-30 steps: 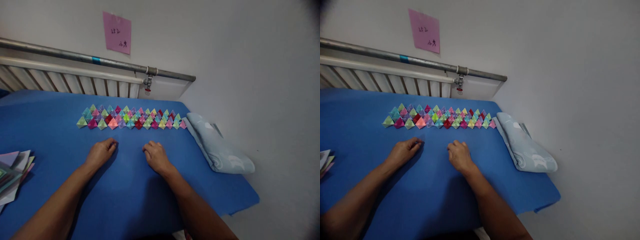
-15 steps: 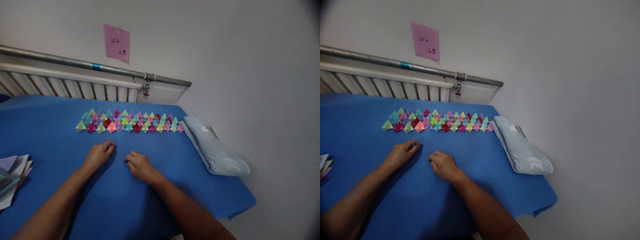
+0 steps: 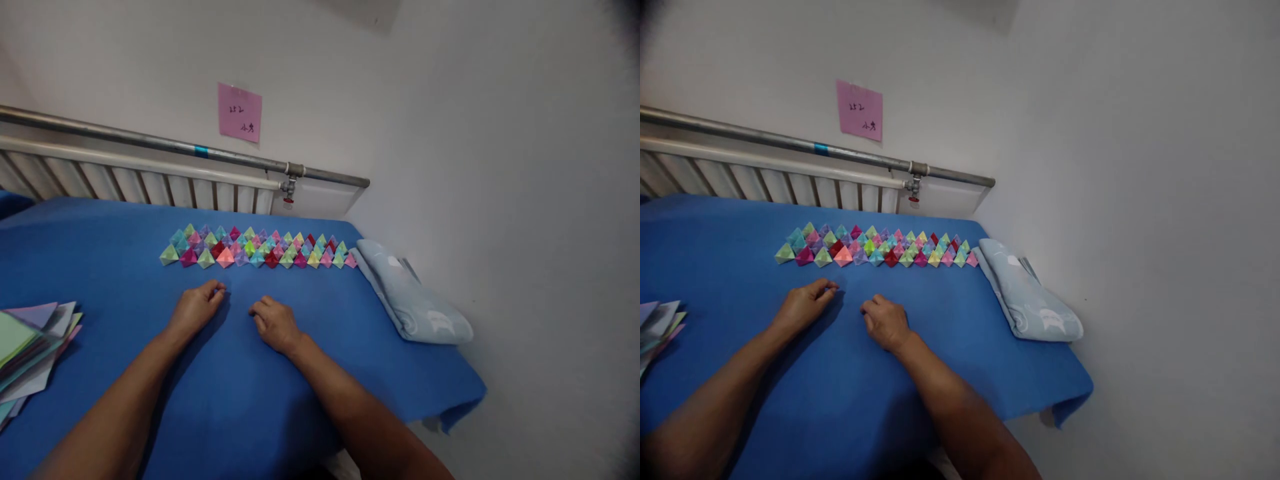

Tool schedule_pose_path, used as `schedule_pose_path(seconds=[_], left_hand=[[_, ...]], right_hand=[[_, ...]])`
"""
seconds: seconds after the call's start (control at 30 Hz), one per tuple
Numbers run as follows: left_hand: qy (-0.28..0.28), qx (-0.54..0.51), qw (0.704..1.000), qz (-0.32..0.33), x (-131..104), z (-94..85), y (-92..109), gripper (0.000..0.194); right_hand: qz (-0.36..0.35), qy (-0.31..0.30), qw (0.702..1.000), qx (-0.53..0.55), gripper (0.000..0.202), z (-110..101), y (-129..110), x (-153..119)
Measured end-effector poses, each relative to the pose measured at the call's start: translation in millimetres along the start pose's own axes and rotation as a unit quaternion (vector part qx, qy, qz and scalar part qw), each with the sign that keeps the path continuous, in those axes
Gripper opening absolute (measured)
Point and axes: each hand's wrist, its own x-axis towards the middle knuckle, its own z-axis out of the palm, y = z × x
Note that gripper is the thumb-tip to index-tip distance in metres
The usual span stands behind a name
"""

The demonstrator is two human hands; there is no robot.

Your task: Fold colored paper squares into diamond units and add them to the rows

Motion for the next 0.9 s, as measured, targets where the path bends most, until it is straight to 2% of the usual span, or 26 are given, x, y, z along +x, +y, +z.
schedule_pose_path(seconds=[0.43,0.7,0.8,0.9], left_hand=[[0.002,-0.021,0.999,0.025,-0.4,0.8,-3.0,0.028],[0.014,-0.022,1.000,0.015,-6.5,-6.2,7.1,0.023],[0.036,-0.020,0.999,0.004,-9.2,-7.5,5.2,0.023],[0.083,-0.017,0.996,0.001,-22.8,-13.4,1.0,0.022]], right_hand=[[-0.004,0.076,0.997,0.016,0.030,2.5,4.3,0.2],[-0.021,0.081,0.992,0.098,0.028,2.8,9.1,3.4],[-0.030,0.077,0.990,0.111,0.027,3.9,12.5,8.5],[-0.031,0.068,0.991,0.108,0.026,3.8,13.0,11.3]])
